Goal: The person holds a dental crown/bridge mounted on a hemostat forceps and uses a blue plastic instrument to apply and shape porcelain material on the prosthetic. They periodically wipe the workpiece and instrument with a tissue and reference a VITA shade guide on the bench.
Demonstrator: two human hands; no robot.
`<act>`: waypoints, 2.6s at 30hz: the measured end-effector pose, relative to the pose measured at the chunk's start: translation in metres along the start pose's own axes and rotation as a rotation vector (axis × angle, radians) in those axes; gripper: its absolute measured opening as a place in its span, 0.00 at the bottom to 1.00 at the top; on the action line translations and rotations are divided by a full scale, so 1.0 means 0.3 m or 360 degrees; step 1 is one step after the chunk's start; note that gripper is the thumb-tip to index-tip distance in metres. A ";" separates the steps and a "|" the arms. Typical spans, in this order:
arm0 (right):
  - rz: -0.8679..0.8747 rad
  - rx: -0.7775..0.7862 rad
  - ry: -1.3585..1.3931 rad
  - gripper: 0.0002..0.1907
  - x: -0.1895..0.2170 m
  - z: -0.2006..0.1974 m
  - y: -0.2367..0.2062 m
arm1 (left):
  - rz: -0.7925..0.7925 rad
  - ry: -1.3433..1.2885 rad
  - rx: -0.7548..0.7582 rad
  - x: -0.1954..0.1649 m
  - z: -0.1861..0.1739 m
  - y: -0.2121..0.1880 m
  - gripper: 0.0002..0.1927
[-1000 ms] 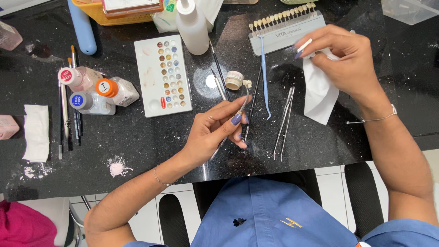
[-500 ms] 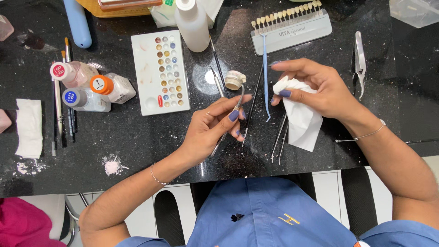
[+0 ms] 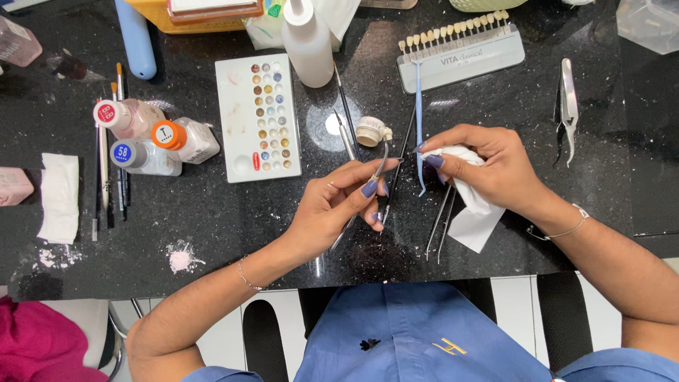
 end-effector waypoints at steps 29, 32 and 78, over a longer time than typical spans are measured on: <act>-0.0037 0.0234 0.0107 0.06 0.013 0.026 -0.008 | -0.0011 0.0045 -0.0010 0.005 -0.002 -0.004 0.24; -0.0216 0.0250 0.0264 0.04 0.059 0.023 -0.005 | -0.0003 0.0033 -0.0022 0.007 0.000 0.002 0.24; -0.0183 0.0146 -0.0131 0.12 0.071 -0.005 -0.026 | 0.0041 0.0066 -0.0042 0.016 -0.009 0.006 0.23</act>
Point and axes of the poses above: each hand's wrist, its own y-axis towards the middle knuckle, its own z-axis out of the palm, x = y × z, the point moved 8 cm from there along y, towards the middle knuckle, and after that the axes turned 9 degrees about y, right-handed, at the moved point
